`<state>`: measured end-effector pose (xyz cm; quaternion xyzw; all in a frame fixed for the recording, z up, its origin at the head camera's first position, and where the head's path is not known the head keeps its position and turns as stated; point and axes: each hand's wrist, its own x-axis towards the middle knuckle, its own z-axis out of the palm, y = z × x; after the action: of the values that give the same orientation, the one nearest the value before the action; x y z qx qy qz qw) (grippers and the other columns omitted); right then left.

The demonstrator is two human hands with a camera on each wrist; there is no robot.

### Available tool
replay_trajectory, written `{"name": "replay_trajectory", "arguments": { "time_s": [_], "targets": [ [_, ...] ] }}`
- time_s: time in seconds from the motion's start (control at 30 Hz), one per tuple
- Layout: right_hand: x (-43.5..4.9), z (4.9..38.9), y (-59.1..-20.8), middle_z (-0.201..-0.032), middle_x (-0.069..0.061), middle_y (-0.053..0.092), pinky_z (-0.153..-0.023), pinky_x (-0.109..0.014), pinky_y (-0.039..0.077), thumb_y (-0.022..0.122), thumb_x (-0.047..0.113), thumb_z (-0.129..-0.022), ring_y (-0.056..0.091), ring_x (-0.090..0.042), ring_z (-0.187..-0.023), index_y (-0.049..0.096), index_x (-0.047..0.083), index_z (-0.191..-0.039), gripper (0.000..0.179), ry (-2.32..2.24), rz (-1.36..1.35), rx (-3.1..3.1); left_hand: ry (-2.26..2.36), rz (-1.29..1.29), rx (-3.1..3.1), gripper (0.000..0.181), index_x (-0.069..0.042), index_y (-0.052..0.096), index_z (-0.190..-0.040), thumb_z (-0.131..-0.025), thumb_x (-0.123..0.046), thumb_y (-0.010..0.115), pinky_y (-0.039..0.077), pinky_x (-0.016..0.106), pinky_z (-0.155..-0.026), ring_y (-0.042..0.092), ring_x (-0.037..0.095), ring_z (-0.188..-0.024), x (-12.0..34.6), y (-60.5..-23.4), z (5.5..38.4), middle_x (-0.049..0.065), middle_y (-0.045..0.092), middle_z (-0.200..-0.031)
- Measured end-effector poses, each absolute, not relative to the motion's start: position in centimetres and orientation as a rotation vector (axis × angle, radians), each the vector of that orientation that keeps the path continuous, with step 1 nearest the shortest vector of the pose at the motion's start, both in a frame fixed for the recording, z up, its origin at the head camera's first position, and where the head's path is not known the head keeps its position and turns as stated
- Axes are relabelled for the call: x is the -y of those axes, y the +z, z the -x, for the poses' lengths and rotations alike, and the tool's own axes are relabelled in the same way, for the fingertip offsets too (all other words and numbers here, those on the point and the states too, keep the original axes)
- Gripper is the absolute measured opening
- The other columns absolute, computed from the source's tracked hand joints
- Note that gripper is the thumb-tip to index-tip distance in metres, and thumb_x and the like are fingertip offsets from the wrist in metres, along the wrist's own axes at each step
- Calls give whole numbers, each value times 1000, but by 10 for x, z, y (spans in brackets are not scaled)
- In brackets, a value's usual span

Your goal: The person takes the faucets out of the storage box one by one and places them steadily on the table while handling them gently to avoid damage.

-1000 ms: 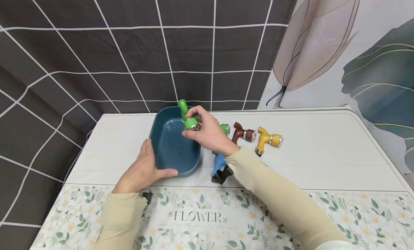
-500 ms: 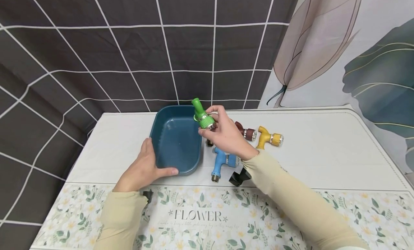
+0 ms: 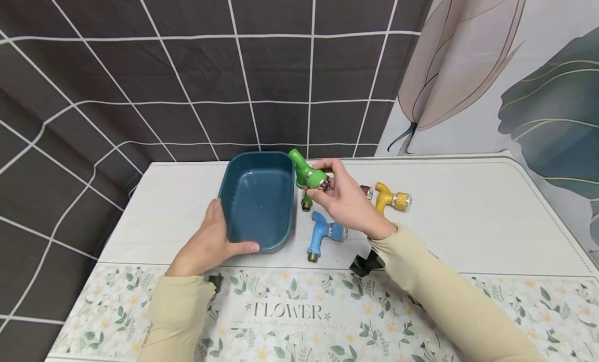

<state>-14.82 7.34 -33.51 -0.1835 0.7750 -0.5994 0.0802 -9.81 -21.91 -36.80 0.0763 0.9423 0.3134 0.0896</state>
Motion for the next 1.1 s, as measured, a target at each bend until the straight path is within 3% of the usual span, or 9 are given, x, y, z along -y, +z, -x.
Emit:
{"name": "replay_trajectory", "arguments": {
  "time_s": [0.1, 0.17, 0.33, 0.47, 0.63, 0.87, 0.97, 1.1],
  "targets": [
    [-81, 144, -336, -118, -18, 54, -60, -25, 48, 62, 0, -97, 59, -22, -75, 36, 5, -134, 45, -1791, 529, -2354, 924, -220, -2799, 136, 7, -5, -156, -73, -49, 88, 34, 59, -110, 33, 41, -138, 219, -368, 98, 29, 19, -153],
    [-85, 142, -337, -113, -20, 56, -57, -22, 43, 61, -1, -97, 56, -20, -73, 35, 3, -134, 45, -1823, 531, -2345, 912, -210, -2795, 138, 7, -7, -155, -74, -50, 88, 33, 59, -111, 30, 42, -140, 219, -368, 98, 30, 15, -156],
    [-97, 137, -339, -110, -24, 60, -60, -21, 45, 60, -4, -97, 59, -17, -78, 35, 0, -133, 45, -1893, 519, -2320, 903, -210, -2801, 137, 8, -5, -155, -73, -52, 87, 33, 59, -111, 31, 42, -139, 219, -367, 99, 29, 17, -155],
    [-106, 132, -341, -103, -19, 63, -58, -22, 43, 63, 0, -97, 53, -17, -68, 38, 3, -134, 45, -1848, 466, -2380, 912, -217, -2805, 136, 8, -4, -155, -73, -51, 88, 33, 58, -111, 32, 41, -138, 219, -368, 99, 29, 20, -153],
    [-116, 126, -345, -94, -20, 66, -56, -23, 40, 65, 2, -97, 53, -14, -68, 42, 2, -134, 44, -1811, 479, -2433, 922, -224, -2805, 136, 7, -4, -155, -73, -51, 88, 34, 58, -111, 33, 40, -138, 219, -369, 98, 28, 20, -152],
    [-127, 119, -348, -109, -22, 64, -62, -22, 47, 62, 1, -98, 69, -13, -88, 43, -3, -135, 41, -1825, 499, -2435, 922, -233, -2815, 135, 7, -1, -155, -73, -52, 87, 36, 57, -109, 36, 39, -134, 220, -368, 98, 27, 24, -149],
    [-133, 114, -349, -102, -19, 70, -55, -23, 42, 62, 8, -100, 65, -8, -77, 44, 2, -135, 40, -1764, 446, -2489, 914, -234, -2817, 136, 7, -2, -155, -73, -53, 87, 36, 57, -109, 35, 39, -134, 220, -368, 98, 27, 23, -149],
    [-141, 109, -350, -100, -16, 71, -56, -23, 43, 62, 10, -101, 66, -7, -77, 46, 3, -135, 39, -1734, 421, -2527, 909, -229, -2817, 136, 7, -2, -155, -72, -54, 87, 36, 57, -109, 35, 39, -135, 220, -368, 99, 27, 23, -149]
  ]
}}
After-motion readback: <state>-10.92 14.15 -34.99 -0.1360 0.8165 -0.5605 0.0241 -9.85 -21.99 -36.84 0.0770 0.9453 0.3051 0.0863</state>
